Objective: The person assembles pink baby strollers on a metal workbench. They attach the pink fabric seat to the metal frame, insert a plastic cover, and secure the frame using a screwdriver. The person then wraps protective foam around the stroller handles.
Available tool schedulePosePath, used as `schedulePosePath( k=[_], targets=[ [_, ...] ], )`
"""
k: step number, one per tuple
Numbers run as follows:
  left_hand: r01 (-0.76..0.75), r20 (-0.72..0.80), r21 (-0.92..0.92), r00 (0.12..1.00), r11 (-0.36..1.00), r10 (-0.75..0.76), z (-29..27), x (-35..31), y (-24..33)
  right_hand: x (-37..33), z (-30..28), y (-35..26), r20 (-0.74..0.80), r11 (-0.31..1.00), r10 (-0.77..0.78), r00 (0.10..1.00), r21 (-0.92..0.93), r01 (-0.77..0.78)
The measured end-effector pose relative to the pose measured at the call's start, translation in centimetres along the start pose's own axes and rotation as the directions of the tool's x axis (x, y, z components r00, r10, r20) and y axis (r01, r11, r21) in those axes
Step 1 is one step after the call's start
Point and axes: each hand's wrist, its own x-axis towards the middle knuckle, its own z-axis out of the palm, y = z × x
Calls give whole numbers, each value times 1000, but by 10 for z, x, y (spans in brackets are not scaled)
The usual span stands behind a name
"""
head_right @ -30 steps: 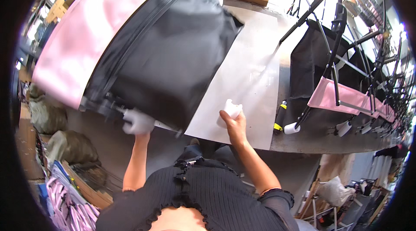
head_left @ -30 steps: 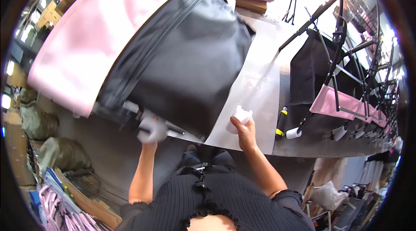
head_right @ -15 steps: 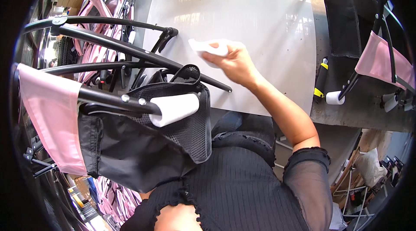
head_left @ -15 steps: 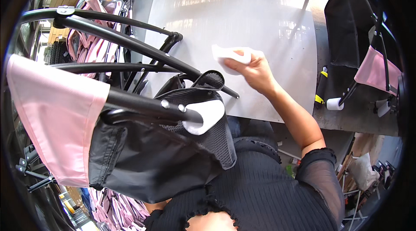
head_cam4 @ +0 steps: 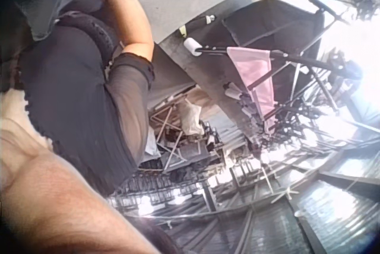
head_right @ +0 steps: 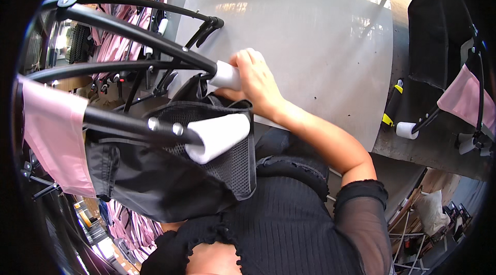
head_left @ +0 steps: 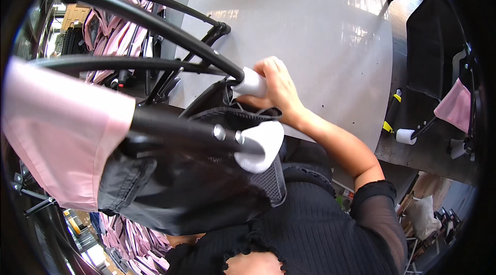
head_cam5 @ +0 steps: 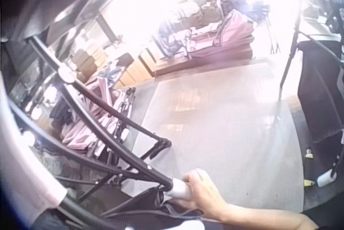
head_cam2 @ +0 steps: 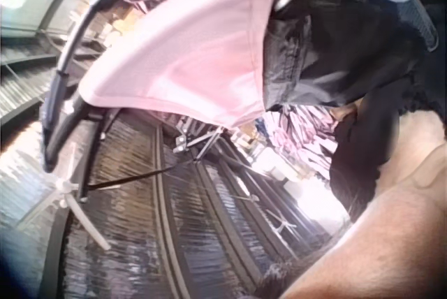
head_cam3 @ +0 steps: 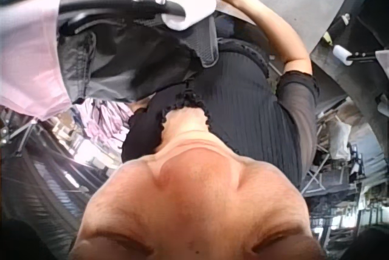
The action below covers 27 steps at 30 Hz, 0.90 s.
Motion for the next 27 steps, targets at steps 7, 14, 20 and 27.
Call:
schedulePosePath(
  k=[7, 14, 20, 27],
  targets=[
    [-245, 160, -4, 957, 970, 242, 62, 8, 74, 66, -28, 61, 282, 856, 12, 959, 493, -155],
    [-778, 389, -309, 421, 546, 820, 145, -59, 248, -3, -45, 59, -94, 870, 425, 900, 316, -378],
    [-902, -306, -277, -244, -332, 920, 163, -108, 378, -131, -25, -40, 710, 525, 255, 656, 468, -711],
    [-712, 303, -629, 143, 311, 942, 185, -95, 419, -124, -62, -53, -68, 853, 515, 854, 141, -503]
  ],
)
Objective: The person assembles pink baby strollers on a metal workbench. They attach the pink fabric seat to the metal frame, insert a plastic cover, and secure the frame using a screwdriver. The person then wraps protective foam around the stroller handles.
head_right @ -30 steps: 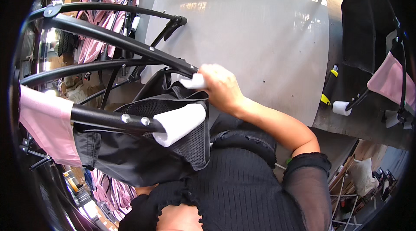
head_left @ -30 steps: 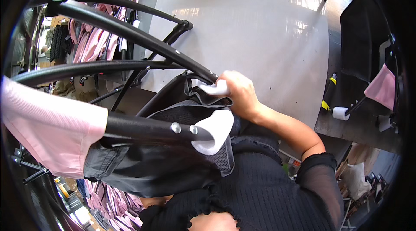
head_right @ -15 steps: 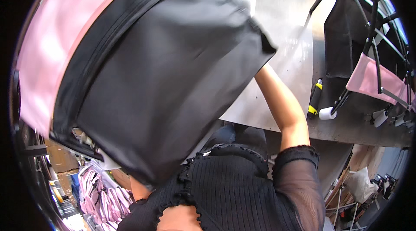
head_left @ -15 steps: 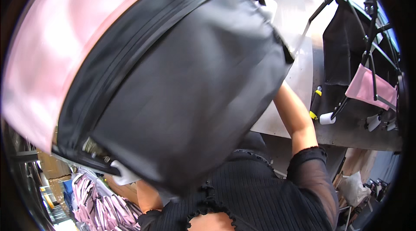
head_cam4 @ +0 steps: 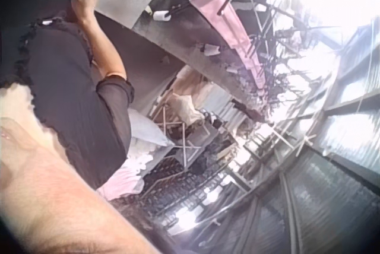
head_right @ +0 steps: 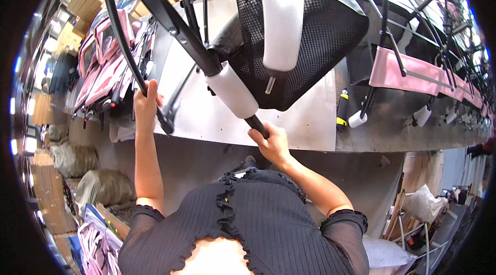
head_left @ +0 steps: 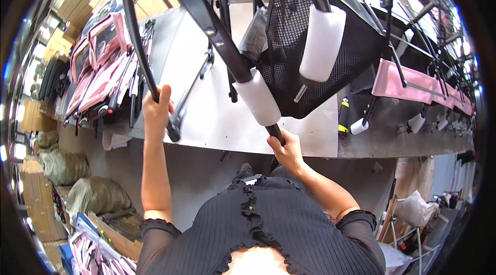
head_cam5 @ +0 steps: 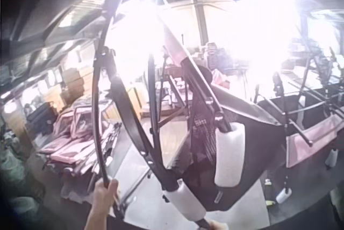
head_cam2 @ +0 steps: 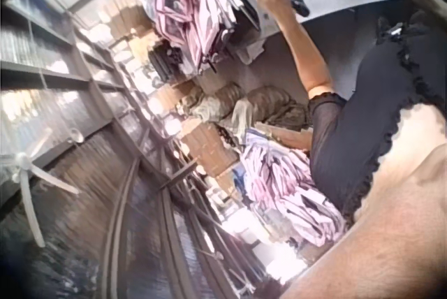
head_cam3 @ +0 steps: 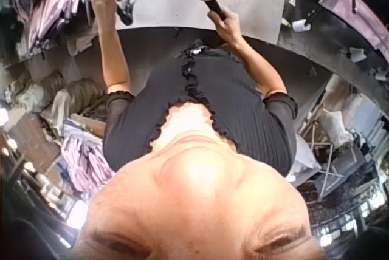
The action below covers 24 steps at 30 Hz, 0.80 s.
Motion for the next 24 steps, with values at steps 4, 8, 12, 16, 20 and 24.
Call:
schedulePosePath(
  k=[4, 8, 12, 16, 20, 24],
  targets=[
    [68, 63, -132, 996, 989, -60, 79, -57, 32, -1, -8, 2, 36, 981, 16, 999, 193, -23],
    [-43, 256, -219, 961, 975, 100, 114, -83, 84, -12, -12, 10, -62, 906, -58, 996, 415, 78],
    [-236, 557, -99, 792, 967, 251, 142, -79, 90, -16, -5, 26, -84, 859, 32, 996, 511, 16],
    [-178, 604, -26, 781, 984, 157, 191, -47, 45, -17, 9, 50, -71, 776, 316, 946, 593, -214],
    [-38, 698, 254, 699, 967, -156, 216, -3, 7, -18, 20, 69, 95, 637, 545, 833, 598, -485],
    [-16, 764, 341, 586, 940, -268, 204, 9, -6, -5, 9, 72, 6, 877, 461, 888, 149, -456]
  ],
)
